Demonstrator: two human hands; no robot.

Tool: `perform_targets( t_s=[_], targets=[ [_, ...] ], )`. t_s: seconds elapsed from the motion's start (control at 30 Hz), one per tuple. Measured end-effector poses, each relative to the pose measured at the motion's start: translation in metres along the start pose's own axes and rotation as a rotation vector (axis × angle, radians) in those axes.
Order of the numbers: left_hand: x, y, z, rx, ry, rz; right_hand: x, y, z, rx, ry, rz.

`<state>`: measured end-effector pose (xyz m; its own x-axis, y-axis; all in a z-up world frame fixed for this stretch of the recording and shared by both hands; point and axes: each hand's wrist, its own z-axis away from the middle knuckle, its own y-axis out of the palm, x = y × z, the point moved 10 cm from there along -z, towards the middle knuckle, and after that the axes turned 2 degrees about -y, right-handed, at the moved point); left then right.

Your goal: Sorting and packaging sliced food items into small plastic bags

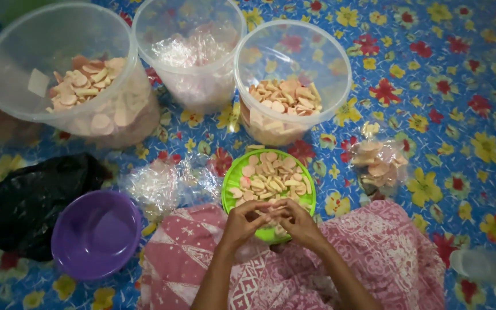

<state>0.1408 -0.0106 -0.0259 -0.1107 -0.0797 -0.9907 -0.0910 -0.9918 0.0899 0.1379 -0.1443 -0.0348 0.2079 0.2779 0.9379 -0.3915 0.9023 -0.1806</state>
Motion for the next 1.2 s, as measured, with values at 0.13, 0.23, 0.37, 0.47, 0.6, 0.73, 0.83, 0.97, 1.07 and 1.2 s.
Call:
perform_targets(
  t_s=[0.13,0.23,0.37,0.47,0.6,0.73,0.83,0.97,1.07,1.2],
  targets=[
    [0.031,-0.015,-0.007,-0.058,-0.043,0.019,-0.002,0.000,-0.017,0.040,0.005,-0.041],
    [0.034,-0.027,-0.008,-0.097,-0.033,0.020,-0.021,-0.035,-0.050,-0.087,-0.149,0.069],
    [0.036,-0.033,-0.010,-0.132,-0.075,0.055,-0.035,-0.087,-0.092,-0.289,-0.419,0.646],
    [0.036,-0.036,-0.012,-0.145,-0.094,0.064,-0.002,-0.079,-0.100,-0.339,-0.669,0.965],
    [0.033,-0.040,-0.007,-0.172,-0.118,0.069,0.047,-0.055,-0.088,-0.399,-0.769,1.191],
    [0.040,-0.042,-0.008,-0.168,-0.115,0.098,0.006,-0.062,-0.095,-0.377,-0.758,1.196],
    [0.038,-0.042,-0.008,-0.168,-0.117,0.079,-0.045,-0.078,-0.104,-0.371,-0.651,1.152],
    [0.032,-0.040,-0.006,-0.168,-0.088,0.048,-0.039,-0.092,-0.080,-0.289,-0.308,0.700],
    [0.027,-0.036,-0.005,-0.162,-0.065,0.035,-0.047,-0.092,-0.055,-0.343,-0.203,0.548],
    [0.025,-0.026,-0.005,-0.125,-0.004,0.055,-0.029,-0.076,-0.016,-0.402,-0.138,0.275]
  ],
)
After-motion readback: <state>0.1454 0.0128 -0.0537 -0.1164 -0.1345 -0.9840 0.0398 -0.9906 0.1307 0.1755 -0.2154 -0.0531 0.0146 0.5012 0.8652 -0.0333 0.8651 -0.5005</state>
